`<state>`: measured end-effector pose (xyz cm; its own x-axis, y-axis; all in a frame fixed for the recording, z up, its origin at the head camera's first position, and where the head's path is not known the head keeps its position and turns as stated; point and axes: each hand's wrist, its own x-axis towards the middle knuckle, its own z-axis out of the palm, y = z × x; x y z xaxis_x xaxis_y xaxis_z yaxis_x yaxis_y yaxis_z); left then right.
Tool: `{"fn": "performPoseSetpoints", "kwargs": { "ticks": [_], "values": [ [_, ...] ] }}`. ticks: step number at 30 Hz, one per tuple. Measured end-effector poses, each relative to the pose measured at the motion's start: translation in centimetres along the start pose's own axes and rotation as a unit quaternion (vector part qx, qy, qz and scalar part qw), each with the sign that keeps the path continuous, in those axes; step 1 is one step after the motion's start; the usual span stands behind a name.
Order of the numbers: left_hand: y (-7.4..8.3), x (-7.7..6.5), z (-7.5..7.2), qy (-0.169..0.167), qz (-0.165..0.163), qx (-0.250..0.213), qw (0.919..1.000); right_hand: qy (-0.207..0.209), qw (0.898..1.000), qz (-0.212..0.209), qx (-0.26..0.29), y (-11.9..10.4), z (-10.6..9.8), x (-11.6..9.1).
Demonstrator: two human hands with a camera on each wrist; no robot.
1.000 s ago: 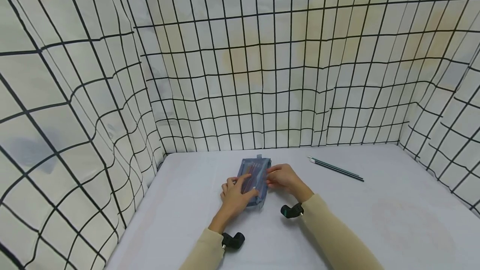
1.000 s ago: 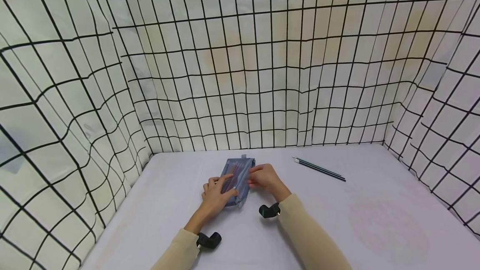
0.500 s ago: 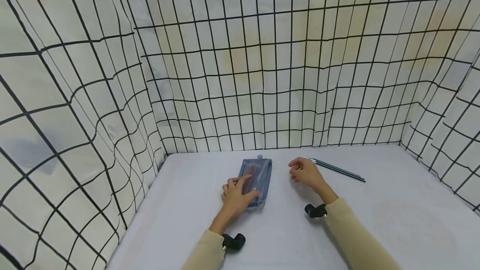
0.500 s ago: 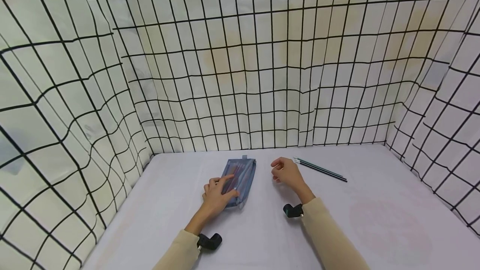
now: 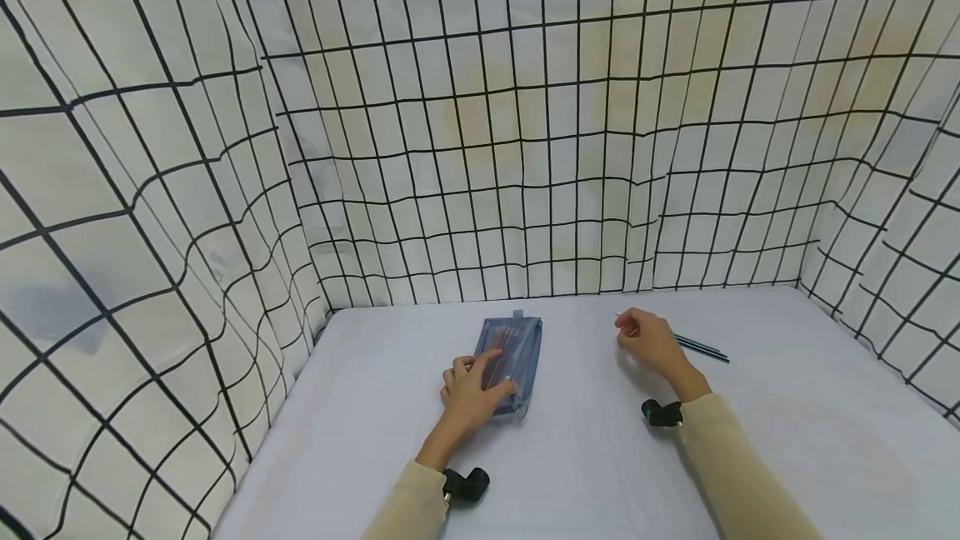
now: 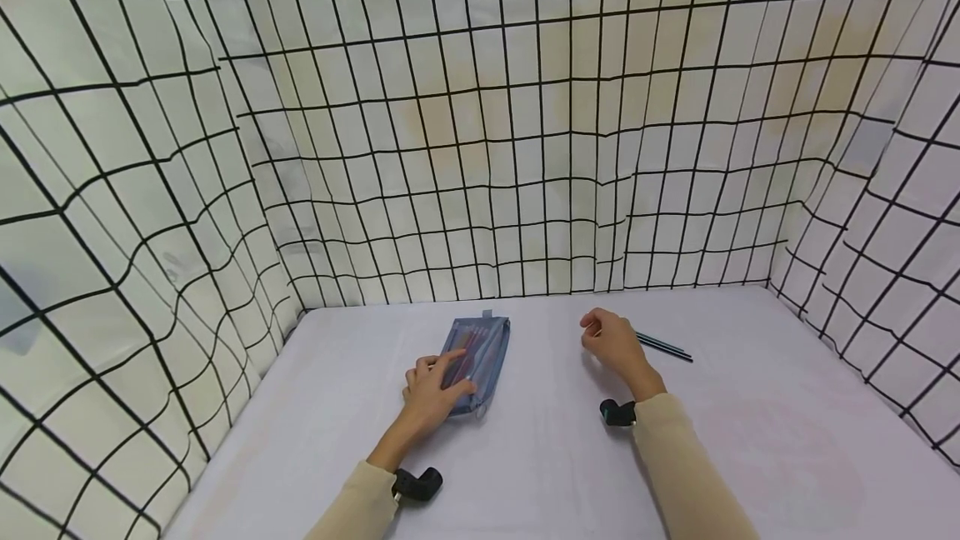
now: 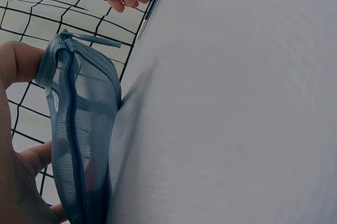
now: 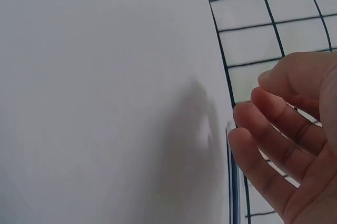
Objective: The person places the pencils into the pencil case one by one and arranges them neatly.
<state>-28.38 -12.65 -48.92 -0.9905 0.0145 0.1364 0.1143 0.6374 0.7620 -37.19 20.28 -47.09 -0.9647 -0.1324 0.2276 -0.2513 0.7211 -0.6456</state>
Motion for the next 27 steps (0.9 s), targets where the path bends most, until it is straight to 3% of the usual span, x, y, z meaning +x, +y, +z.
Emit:
{"fn": "performPoseSetpoints", "kwargs": {
  "ticks": [15, 27],
  "values": [
    [-0.1, 0.1, 0.0, -0.004, 0.003, -0.002, 1.0000, 0.017, 0.998, 0.038, -0.050, 2.5, -2.7, -0.7],
    [-0.2, 0.1, 0.0, -0.003, -0.001, -0.003, 1.0000, -0.003, 0.993, 0.057, -0.104, 3.2, -3.4, -1.0]
  ]
}}
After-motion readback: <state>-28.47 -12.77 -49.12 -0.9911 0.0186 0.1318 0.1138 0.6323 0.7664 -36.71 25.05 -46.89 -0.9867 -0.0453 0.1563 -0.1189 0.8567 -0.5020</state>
